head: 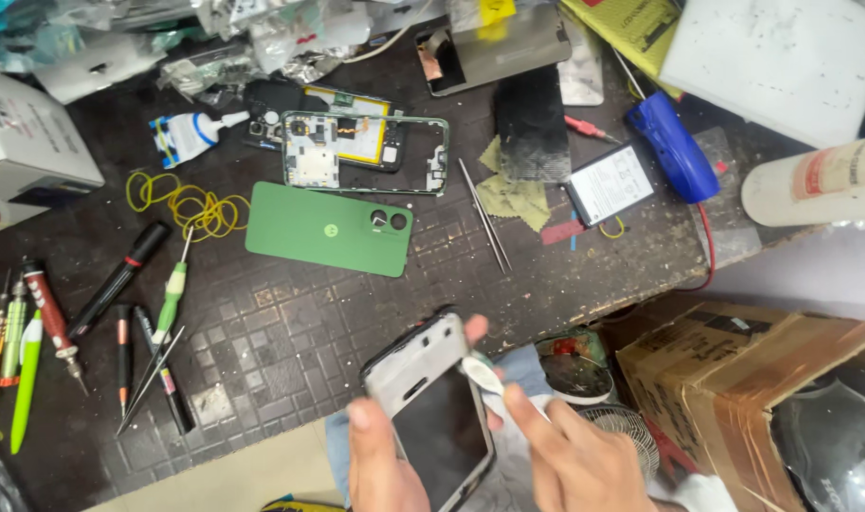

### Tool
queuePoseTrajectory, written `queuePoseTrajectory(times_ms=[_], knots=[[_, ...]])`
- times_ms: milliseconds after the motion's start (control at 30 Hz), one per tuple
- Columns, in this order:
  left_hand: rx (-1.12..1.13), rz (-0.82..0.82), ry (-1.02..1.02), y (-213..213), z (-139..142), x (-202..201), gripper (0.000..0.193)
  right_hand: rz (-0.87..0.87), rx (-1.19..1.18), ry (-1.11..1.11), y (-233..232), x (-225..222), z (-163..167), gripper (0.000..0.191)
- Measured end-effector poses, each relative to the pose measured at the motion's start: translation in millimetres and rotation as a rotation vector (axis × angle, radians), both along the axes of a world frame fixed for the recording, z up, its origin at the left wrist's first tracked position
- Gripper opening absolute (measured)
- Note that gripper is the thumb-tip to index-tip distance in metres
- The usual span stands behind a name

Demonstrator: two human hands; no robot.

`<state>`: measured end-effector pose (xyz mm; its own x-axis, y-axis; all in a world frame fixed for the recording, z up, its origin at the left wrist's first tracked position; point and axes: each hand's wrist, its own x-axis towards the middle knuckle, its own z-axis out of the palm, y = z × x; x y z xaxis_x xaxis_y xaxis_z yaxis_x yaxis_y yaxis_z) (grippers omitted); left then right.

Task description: The person uses tweezers to remove small debris from the edges of a disassembled smartphone. They then wipe the phone's frame and screen with a toothbrush and a cloth. Finally, they peel a protective film from a replacement back cover and use a utility knife to trim its edges.

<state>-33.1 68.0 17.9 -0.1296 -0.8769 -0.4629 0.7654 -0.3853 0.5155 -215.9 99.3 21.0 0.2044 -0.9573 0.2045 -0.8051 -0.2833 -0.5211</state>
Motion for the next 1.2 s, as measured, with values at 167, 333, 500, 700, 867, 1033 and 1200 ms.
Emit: queuePoseTrajectory(times_ms=[167, 333, 500, 700, 867, 1033, 1200], knots=[[-0.081, -0.177, 0.095, -11.3, 22.0, 5.7, 0.098, 0.011, -0.056, -0.201, 5.4, -24.1, 0.4, 0.058], [0.075, -0.137, 0.203, -11.9, 32.7, 3.2, 0.099, 0.056, -0.159, -0.141, -20.1, -40.1, 4.4, 0.066], [0.084, -0.095, 0.174, -7.7, 29.5, 2.2, 0.099, 0.189, -0.148, 0.103, -50.2, -43.8, 22.1, 0.063], [0.016, -0.203, 0.103, -9.1, 26.9, 11.4, 0.103, 0.264, -0.06, 0.22, -72.6, -31.6, 41.1, 0.058], [-0.039, -0.237, 0.09, -9.5, 40.2, 6.4, 0.105, 0.233, -0.063, 0.042, -88.0, -20.3, 35.3, 0.059], [-0.063, 0.046, 0.179, -20.8, 56.5, 26.3, 0.106, -0.042, 0.009, -0.363, -63.2, -10.4, 17.8, 0.044], [-0.05, 0.194, 0.166, -32.0, 72.0, 40.1, 0.102, -0.067, 0.13, -0.546, -30.3, -7.9, 3.1, 0.032]])
